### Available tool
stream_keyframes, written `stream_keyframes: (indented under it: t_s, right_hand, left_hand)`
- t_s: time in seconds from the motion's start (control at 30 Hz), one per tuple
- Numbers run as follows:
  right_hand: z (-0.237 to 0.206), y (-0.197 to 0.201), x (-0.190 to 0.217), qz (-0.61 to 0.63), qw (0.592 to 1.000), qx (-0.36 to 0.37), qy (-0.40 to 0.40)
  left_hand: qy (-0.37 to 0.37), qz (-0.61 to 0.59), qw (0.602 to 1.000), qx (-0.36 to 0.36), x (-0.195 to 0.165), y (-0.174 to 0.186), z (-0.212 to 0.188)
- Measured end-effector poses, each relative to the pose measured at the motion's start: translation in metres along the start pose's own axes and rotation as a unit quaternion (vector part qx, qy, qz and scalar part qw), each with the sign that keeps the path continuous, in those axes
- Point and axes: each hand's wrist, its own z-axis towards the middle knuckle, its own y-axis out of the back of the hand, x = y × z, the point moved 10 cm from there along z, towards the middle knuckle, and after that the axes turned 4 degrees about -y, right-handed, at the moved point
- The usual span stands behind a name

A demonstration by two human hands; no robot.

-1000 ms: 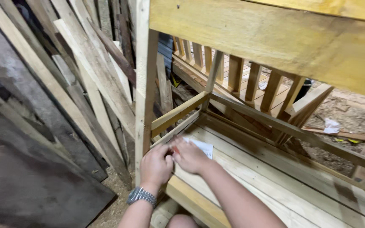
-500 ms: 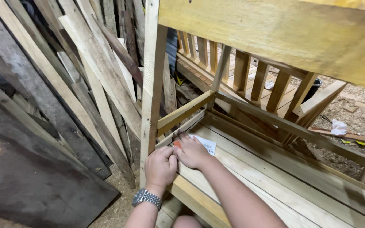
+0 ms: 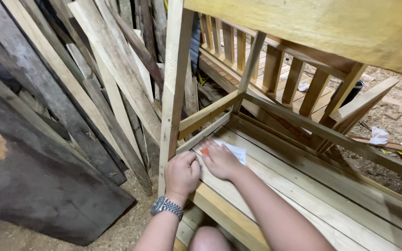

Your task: The person sits on the ground and sands the slatted seat of an unfinished wooden chair frame using a sheet of orange sandpaper, rubbing it back and forth across the wood. They occasionally pause to fold the sandpaper inside a paper wrapper and then resume sanding the seat surface.

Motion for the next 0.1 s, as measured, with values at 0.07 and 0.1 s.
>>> stream_keyframes:
  t_s: [0.07, 0.1]
  right_hand:
    - [0.0107, 0.0041, 0.0016, 0.005, 1.000, -0.007, -0.010]
    - [0.0083, 0.0024, -0.0013, 0.007, 1.000, -0.006, -0.017]
  left_hand:
    - [-0.003, 0.002, 1.000, 0.003, -0.0010, 0.0002, 0.0034]
    - [-0.001, 0.004, 1.000, 0.007, -0.0011, -0.0005, 0.0012]
